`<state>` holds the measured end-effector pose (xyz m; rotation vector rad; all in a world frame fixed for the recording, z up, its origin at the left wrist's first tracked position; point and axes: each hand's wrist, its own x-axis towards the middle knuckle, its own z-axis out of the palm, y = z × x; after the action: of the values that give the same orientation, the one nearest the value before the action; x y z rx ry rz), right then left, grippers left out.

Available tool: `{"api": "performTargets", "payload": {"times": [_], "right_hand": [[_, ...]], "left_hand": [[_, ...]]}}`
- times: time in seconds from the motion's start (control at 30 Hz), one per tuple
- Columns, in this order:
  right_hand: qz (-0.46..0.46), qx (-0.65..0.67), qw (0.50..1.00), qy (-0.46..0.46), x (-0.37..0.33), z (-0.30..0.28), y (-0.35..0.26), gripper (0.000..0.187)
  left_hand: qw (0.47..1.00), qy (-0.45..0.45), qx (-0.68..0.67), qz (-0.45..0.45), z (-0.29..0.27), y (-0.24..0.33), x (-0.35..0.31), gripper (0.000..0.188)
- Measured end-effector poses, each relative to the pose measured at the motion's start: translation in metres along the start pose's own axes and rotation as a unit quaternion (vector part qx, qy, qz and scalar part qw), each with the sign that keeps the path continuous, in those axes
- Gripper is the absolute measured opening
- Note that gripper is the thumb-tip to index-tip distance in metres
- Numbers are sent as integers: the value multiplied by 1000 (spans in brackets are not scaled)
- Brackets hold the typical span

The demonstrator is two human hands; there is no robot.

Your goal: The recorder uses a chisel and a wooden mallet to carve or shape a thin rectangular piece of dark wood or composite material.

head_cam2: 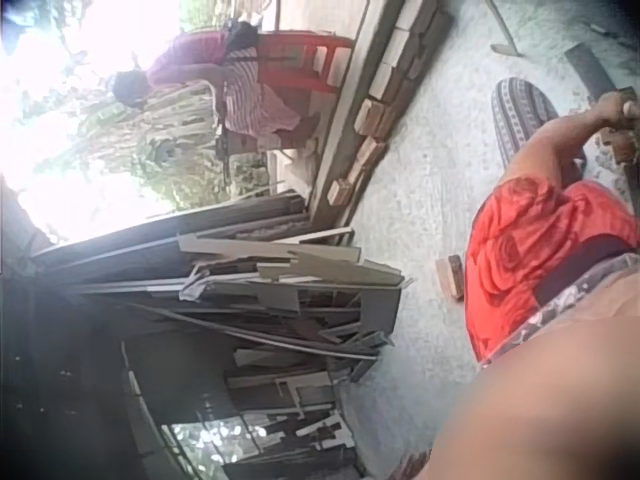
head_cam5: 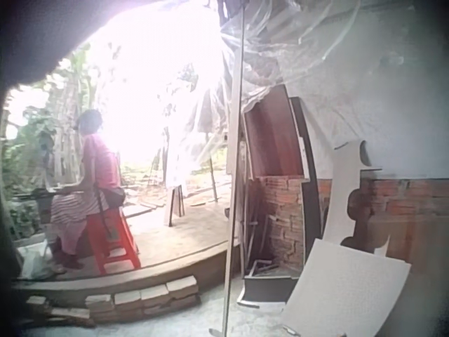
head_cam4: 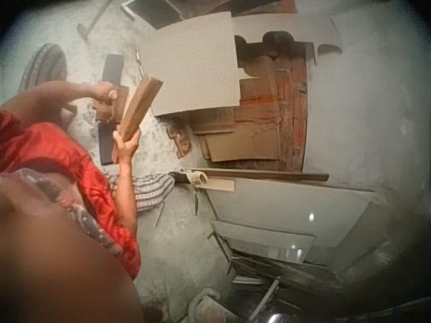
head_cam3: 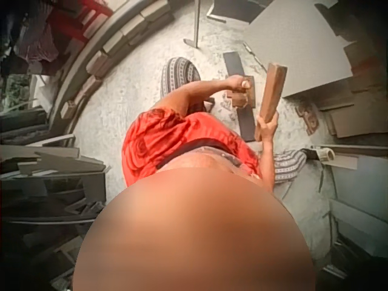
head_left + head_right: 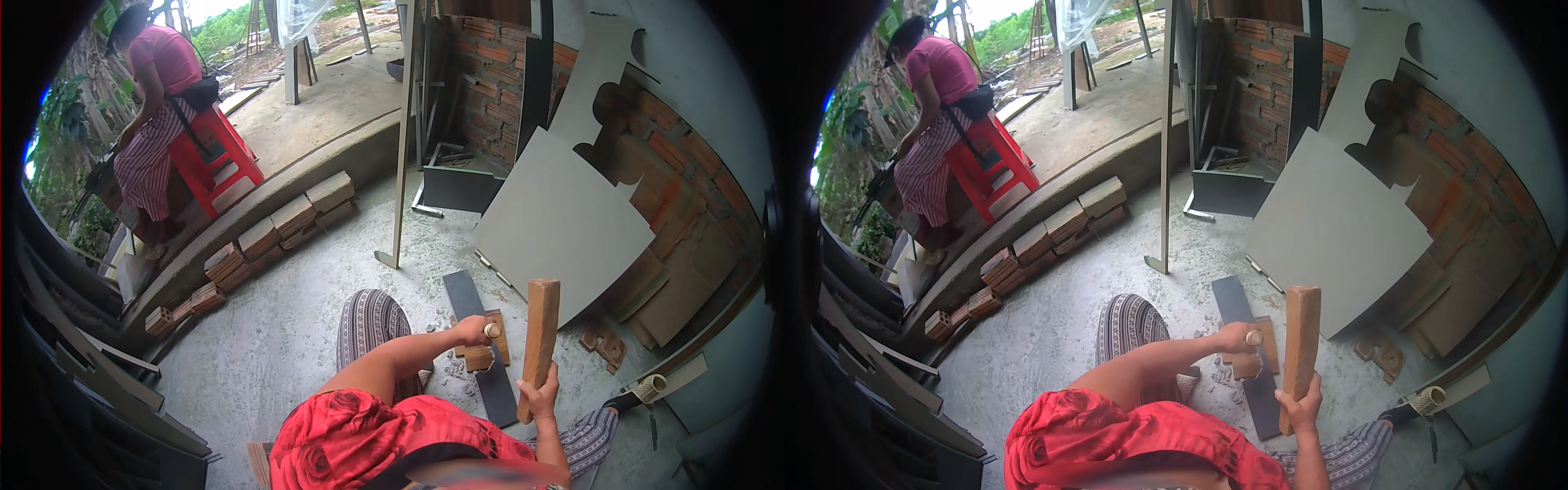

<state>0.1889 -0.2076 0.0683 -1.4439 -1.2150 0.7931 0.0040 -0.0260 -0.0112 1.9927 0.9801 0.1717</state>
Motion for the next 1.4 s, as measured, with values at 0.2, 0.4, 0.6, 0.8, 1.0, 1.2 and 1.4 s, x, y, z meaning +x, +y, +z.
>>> {"api": "performTargets", "payload": {"times": [0.2, 0.4, 0.6, 0.8, 1.0, 1.2, 1.4], "right_hand": [[245, 72, 966, 30, 1, -2, 13, 41], [345, 150, 926, 8, -9, 14, 54, 34], [387, 61, 919, -34, -18, 20, 98, 42], [343, -440, 806, -197, -7, 11, 111, 82], [384, -400, 805, -214, 4, 4, 131, 91], [399, -369, 813, -211, 6, 14, 127, 92], [395, -371, 812, -217, 5, 12, 128, 93]], "left_hand": [[922, 191, -334, -40, -56, 63, 3, 31], [850, 252, -459, 65, -132, 95, -41, 31], [719, 287, -633, -1, -160, 81, -44, 29], [591, 200, -767, -148, -137, 35, -16, 24], [615, 214, -736, -186, -126, 44, -6, 23], [619, 204, -735, -186, -126, 47, -7, 21], [615, 220, -730, -203, -123, 49, -6, 19]]}}
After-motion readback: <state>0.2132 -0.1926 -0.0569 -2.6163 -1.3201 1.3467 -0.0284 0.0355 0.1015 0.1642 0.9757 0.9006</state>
